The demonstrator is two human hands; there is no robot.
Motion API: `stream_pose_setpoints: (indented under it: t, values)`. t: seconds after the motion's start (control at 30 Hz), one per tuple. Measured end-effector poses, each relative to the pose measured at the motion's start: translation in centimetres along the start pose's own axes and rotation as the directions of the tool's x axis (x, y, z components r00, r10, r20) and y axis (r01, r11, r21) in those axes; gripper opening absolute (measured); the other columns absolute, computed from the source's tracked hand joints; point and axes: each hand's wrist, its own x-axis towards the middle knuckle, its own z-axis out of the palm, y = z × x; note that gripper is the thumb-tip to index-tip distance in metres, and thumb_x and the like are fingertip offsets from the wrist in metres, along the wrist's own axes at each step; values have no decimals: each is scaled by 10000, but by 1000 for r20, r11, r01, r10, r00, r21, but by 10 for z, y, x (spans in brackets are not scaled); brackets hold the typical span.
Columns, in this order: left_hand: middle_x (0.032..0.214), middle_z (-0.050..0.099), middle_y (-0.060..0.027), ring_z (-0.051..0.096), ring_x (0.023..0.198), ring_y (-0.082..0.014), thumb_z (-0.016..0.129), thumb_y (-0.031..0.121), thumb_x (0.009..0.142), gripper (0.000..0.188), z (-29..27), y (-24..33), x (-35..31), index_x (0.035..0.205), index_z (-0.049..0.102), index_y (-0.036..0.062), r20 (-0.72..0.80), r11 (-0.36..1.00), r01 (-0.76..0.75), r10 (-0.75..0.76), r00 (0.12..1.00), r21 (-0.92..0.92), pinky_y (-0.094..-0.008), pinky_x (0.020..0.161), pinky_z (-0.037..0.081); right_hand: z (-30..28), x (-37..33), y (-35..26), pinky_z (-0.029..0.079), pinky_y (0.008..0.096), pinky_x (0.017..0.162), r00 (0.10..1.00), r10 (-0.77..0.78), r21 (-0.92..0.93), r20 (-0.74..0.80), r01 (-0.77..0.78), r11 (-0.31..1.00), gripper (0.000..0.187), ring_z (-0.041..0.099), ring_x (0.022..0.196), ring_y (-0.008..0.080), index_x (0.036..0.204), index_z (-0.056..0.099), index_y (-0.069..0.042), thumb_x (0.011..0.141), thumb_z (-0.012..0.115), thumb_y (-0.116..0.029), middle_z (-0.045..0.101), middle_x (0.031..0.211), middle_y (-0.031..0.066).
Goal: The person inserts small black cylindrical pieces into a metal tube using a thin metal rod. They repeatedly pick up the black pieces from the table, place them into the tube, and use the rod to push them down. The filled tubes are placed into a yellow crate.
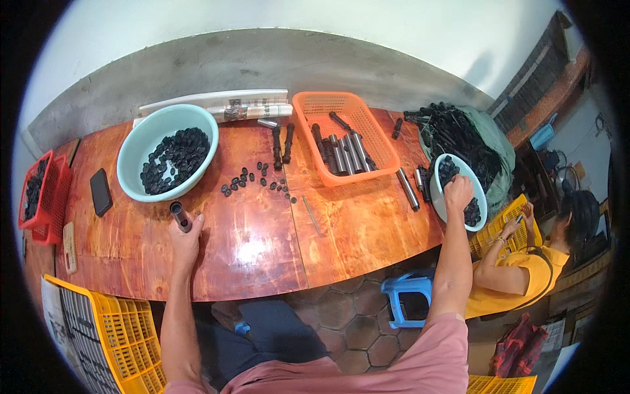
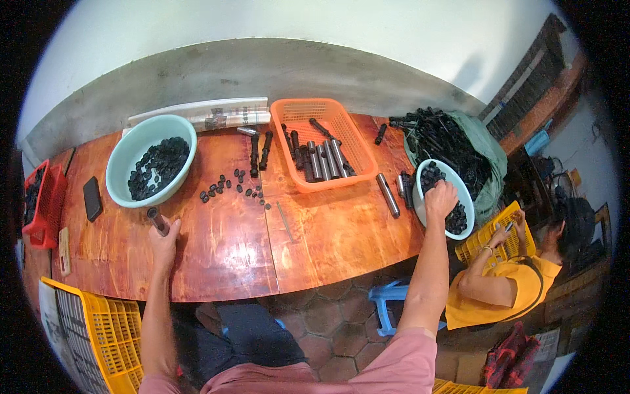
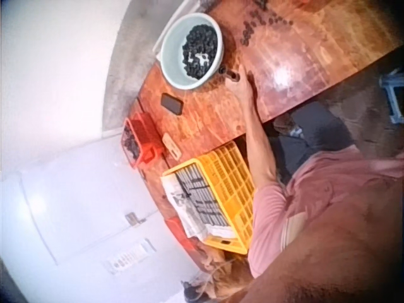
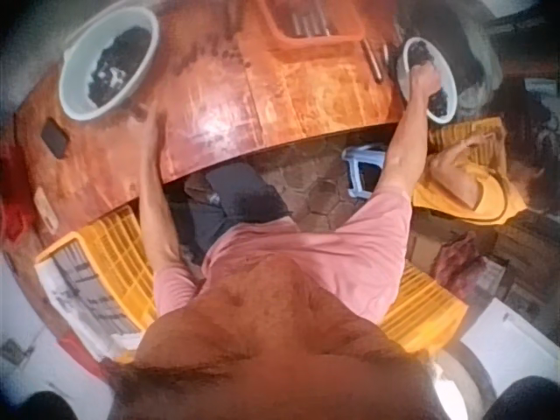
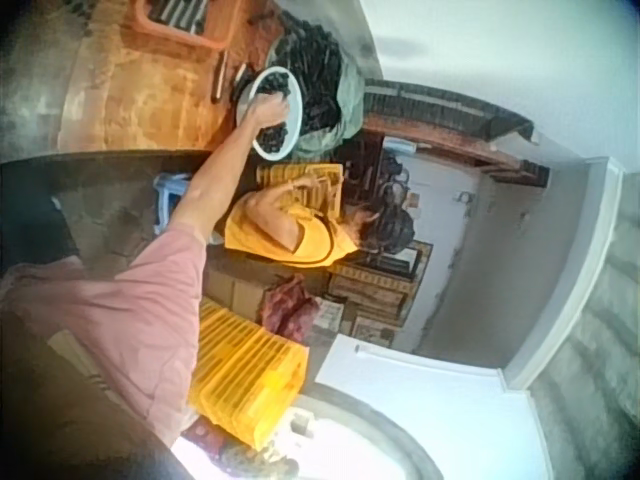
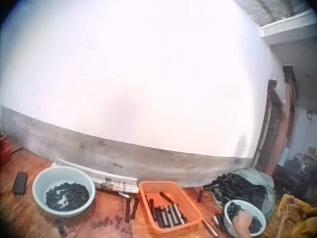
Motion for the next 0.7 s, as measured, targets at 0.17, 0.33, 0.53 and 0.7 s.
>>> stream_pose_setpoints:
  t: [0.17,0.33,0.53,0.7]
  values:
    - [637,414,50,389,587,-61,720,91,894,372,3,-1,0,673,422,111,13,1000,-8,8,1000,-18,-270,539,334,-9,4,8,511,470,818,991,3,206,-133,24,978,112,635,937,381,930,668,-51,862,580,-69,673,974,154]
    - [639,402,52,380,589,-61,717,90,901,374,2,5,-3,676,419,114,-10,999,-38,38,999,0,-268,538,322,-51,-36,-49,521,471,742,939,-224,536,-260,333,776,128,640,853,393,946,628,-24,848,578,42,632,908,185]
    - [646,387,59,360,598,-59,709,83,911,370,3,-5,-1,684,417,111,18,995,-92,91,996,39,-272,540,308,-38,-134,-123,507,482,716,803,-574,528,-160,561,638,148,616,803,358,874,579,-34,745,638,9,558,874,151]
    - [647,390,59,360,599,-60,709,77,912,365,2,-3,-2,686,424,108,4,993,-96,96,995,67,-272,541,307,-31,-159,-150,528,479,741,805,-593,604,28,459,651,188,623,875,404,1004,616,-3,816,617,8,565,1011,191]
